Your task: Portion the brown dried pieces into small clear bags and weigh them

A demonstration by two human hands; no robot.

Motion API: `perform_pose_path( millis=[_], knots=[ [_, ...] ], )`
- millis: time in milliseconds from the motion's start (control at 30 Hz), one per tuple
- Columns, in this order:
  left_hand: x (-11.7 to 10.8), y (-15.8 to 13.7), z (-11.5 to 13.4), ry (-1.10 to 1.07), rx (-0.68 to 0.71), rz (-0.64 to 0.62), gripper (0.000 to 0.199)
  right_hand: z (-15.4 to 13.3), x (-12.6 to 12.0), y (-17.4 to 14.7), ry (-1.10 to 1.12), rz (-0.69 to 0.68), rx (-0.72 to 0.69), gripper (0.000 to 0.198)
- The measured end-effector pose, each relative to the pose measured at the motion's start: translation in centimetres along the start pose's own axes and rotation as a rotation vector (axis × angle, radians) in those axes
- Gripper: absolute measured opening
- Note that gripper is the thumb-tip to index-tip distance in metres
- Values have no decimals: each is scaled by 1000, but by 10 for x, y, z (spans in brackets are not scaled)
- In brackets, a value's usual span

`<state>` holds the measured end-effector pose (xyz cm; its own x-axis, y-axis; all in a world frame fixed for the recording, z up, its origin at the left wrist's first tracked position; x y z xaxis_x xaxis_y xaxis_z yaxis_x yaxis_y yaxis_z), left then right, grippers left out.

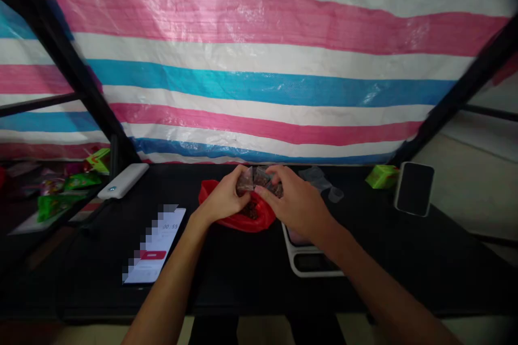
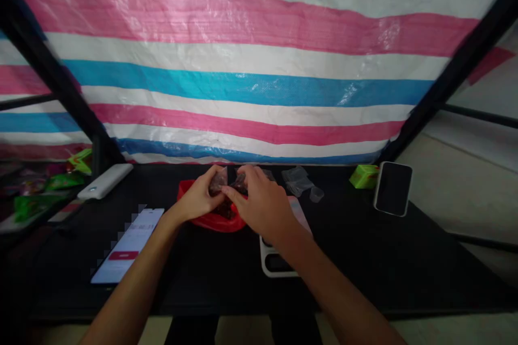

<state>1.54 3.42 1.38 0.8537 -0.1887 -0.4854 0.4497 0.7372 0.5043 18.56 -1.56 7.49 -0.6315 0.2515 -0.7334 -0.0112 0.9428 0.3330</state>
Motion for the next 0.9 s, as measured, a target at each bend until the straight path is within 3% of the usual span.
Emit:
perform_pose_path(
  millis=[67, 167, 333, 500, 733, 900],
  knots=[
    [3, 0, 1, -26, 7, -20, 35, 16, 22, 17, 102, -113, 23, 27],
    [4, 0, -1, -38, 19, -73, 40, 22, 34, 25, 236, -170, -34, 12],
    [0, 1, -4, -21, 25, -63, 38, 16, 37, 23, 232, -173, -65, 20],
    [3, -2, -9, 16, -35, -81, 34, 18, 39, 29, 228, -153, -135, 15],
    [5, -6, -19, 89, -115, -126, 65, 18, 39, 29, 179, -114, -173, 21],
    [2, -5, -19, 161, -120, -92, 71, 17, 37, 29, 218, -82, -163, 21]
  ],
)
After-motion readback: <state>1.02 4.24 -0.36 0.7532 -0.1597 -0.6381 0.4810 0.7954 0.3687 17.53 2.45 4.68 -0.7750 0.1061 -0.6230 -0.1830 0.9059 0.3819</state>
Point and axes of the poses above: each hand's wrist, its own y-axis towards the middle knuckle, its own x-axis out of the palm, z = x × y, the point moved 4 cm from there along y, towards the middle knuckle, and after that the axes turned 12 degrees about x, right-handed, at the moved point
